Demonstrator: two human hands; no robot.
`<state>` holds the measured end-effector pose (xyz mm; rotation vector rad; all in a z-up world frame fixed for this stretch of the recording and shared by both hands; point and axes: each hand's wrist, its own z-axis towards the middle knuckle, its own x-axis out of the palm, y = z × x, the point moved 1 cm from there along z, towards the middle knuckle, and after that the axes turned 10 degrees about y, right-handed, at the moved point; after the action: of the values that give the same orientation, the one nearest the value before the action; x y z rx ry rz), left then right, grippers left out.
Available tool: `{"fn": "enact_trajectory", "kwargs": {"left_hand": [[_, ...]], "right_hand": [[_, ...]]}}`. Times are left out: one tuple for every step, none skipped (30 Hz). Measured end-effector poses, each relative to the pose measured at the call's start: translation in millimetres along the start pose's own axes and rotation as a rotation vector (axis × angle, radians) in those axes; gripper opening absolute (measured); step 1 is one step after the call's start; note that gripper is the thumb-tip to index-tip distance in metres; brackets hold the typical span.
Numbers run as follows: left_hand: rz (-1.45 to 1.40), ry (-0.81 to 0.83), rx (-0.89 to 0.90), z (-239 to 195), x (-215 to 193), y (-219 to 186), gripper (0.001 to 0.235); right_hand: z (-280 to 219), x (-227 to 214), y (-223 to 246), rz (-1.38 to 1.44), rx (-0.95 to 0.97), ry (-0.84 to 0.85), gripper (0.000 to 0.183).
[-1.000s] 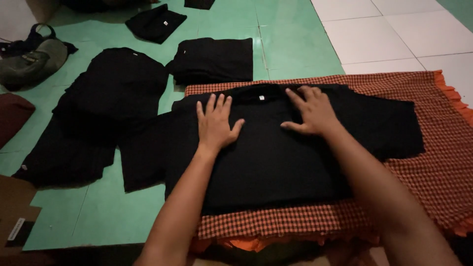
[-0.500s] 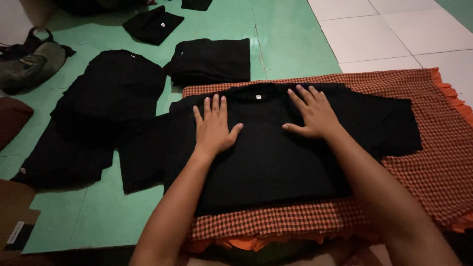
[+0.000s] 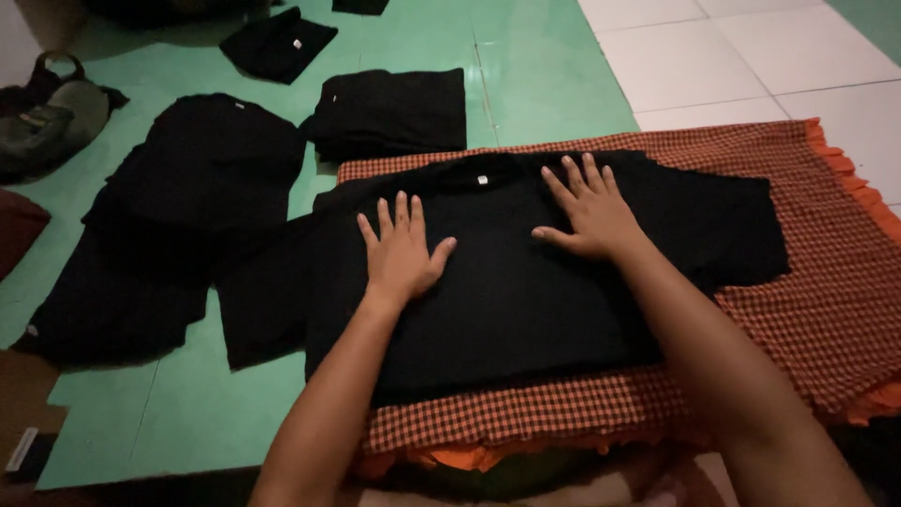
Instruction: The person folds a black t-shirt on a checkered mat placed on the floor. They smooth the fabric, fold the sleeves inward, and then fold the shirt in half before placing it on a stack of other folded shirts.
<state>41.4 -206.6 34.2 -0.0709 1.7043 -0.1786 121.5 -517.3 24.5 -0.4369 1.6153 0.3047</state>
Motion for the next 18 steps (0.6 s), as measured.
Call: {"fn": "enact_trajectory", "kwargs": {"left_hand": [[0.002, -0.006, 0.006, -4.6, -1.9, -3.2, 0.096], [0.010, 0.008, 0.030, -10.8, -1.6, -7.0, 0.095], [0.018, 0.023, 0.054, -16.6, -0.8, -10.8, 0.095], [0.017, 0.027, 0.059, -19.3, 2.9, -11.0, 0.095], [0.031, 0.039, 0.052, -21.6, 6.7, -11.0, 0.097], [0.045, 0.049, 0.047, -23.1, 10.1, -11.9, 0.100], [0.043, 0.052, 0.055, -20.9, 12.9, -11.1, 0.100], [0.064, 0.060, 0.037, -17.4, 15.4, -11.0, 0.101], [0.084, 0.068, 0.019, -13.7, 18.0, -11.2, 0.102], [0.083, 0.068, 0.029, -16.0, 12.3, -22.1, 0.102], [0.109, 0.068, 0.026, -18.3, 6.6, -32.9, 0.098], [0.142, 0.072, 0.026, -21.3, 1.4, -42.7, 0.096], [0.147, 0.078, 0.041, -27.1, -4.0, -61.7, 0.096], [0.069, 0.050, 0.149, -31.6, -11.0, -81.4, 0.091], [-0.010, 0.024, 0.257, -36.7, -17.9, -100.6, 0.086], [-0.009, 0.027, 0.270, -38.4, -16.4, -120.9, 0.086], [-0.021, -0.029, 0.386, -41.0, -15.3, -141.7, 0.080], [-0.039, -0.083, 0.497, -44.7, -13.6, -162.3, 0.074]], "right_hand": [[-5.3, -1.1, -1.6, -0.002, 0.006, -0.007, 0.107], [-13.3, -0.2, -2.7, -0.029, 0.031, -0.036, 0.108], [-21.0, 1.2, -4.0, -0.055, 0.057, -0.064, 0.109], [-22.6, 4.4, -4.4, -0.055, 0.062, -0.060, 0.109], [-23.8, 8.5, -5.2, -0.039, 0.081, 0.030, 0.106], [-25.4, 11.7, -7.0, -0.026, 0.102, 0.119, 0.103], [-24.7, 13.1, -5.3, -0.026, 0.109, 0.123, 0.103], [-23.8, 14.0, -4.8, -0.024, 0.108, 0.113, 0.104], [-22.9, 14.9, -4.7, -0.022, 0.107, 0.103, 0.105], [-21.0, 16.3, -13.8, -0.023, 0.117, 0.105, 0.105], [-19.1, 17.3, -22.6, 0.064, 0.060, 0.059, 0.101], [-19.3, 21.1, -29.9, 0.158, 0.007, 0.013, 0.097], [-33.3, 19.7, -42.8, 0.164, 0.023, 0.015, 0.097], [-46.0, 13.1, -57.1, 0.194, 0.036, -0.283, 0.072], [-59.8, 7.1, -70.9, 0.217, 0.048, -0.580, 0.048], [-78.3, 16.4, -94.1, 0.214, 0.061, -0.580, 0.048], [-97.4, 26.7, -119.1, 0.269, 0.321, -0.538, 0.043], [-117.1, 36.9, -143.4, 0.320, 0.577, -0.487, 0.037]]}}
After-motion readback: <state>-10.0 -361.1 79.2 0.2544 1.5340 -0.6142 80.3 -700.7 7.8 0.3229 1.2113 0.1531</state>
